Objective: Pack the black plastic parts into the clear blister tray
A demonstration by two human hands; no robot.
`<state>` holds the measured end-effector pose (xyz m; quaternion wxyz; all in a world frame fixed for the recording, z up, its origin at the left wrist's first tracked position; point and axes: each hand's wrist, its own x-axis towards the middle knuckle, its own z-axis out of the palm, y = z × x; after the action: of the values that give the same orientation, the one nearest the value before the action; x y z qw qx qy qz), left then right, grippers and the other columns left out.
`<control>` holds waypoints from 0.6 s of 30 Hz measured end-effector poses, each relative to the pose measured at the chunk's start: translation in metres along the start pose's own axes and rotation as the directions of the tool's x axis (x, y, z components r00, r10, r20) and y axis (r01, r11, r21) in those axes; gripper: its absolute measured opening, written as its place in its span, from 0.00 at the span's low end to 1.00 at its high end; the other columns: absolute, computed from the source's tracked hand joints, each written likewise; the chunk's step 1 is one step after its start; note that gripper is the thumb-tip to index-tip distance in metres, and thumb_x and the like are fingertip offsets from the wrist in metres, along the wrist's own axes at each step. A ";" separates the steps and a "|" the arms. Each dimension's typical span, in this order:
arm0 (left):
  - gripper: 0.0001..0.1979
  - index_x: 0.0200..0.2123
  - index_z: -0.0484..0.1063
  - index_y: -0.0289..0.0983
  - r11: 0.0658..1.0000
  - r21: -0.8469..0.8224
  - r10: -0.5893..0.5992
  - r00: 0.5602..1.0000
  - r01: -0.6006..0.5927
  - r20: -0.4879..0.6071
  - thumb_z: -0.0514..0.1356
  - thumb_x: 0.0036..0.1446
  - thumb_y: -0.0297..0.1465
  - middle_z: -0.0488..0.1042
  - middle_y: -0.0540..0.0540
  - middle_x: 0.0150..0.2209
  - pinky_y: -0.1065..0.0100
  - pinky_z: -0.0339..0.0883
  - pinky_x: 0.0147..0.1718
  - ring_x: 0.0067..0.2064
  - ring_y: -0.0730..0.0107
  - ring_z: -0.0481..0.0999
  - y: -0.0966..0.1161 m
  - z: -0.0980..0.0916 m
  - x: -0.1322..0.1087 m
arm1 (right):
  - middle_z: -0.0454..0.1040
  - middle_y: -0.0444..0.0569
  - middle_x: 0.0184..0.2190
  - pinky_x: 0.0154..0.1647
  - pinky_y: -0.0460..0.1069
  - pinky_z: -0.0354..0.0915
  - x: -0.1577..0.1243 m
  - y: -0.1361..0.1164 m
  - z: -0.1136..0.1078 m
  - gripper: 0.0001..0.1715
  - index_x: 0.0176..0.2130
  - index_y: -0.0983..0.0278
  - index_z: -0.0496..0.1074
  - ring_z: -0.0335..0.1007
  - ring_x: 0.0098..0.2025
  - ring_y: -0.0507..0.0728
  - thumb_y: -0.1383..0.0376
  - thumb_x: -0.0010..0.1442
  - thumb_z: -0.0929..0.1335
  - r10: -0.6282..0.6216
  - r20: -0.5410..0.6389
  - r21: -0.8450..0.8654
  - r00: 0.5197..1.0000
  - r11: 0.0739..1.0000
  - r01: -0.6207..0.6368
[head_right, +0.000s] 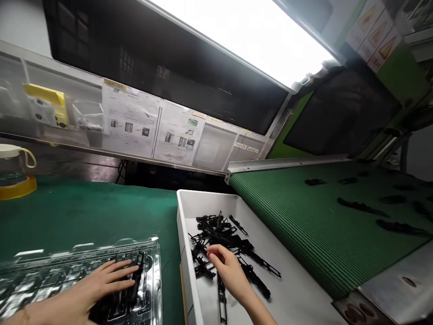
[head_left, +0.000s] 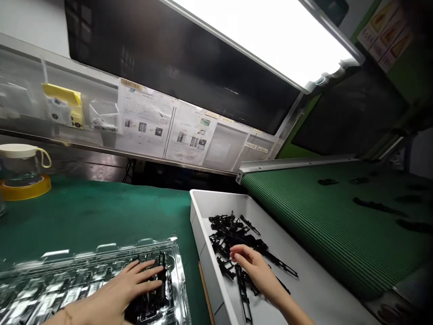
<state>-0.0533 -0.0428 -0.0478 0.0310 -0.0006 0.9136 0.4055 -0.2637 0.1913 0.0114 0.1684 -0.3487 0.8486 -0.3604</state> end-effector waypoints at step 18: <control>0.17 0.34 0.67 0.48 0.794 0.597 0.183 0.891 0.115 -0.416 0.49 0.47 0.49 0.61 0.55 0.49 0.48 0.56 0.47 0.50 0.63 0.60 -0.027 0.052 0.031 | 0.65 0.50 0.35 0.35 0.52 0.57 -0.001 0.095 -0.034 0.12 0.34 0.62 0.65 0.60 0.38 0.59 0.63 0.47 0.59 0.209 -0.074 -0.583 0.975 0.784 -0.213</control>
<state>-0.0807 -0.0213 -0.1042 -0.1919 -0.0682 0.9758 0.0801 -0.3256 0.2561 -0.0345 0.0891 -0.2856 0.9523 -0.0603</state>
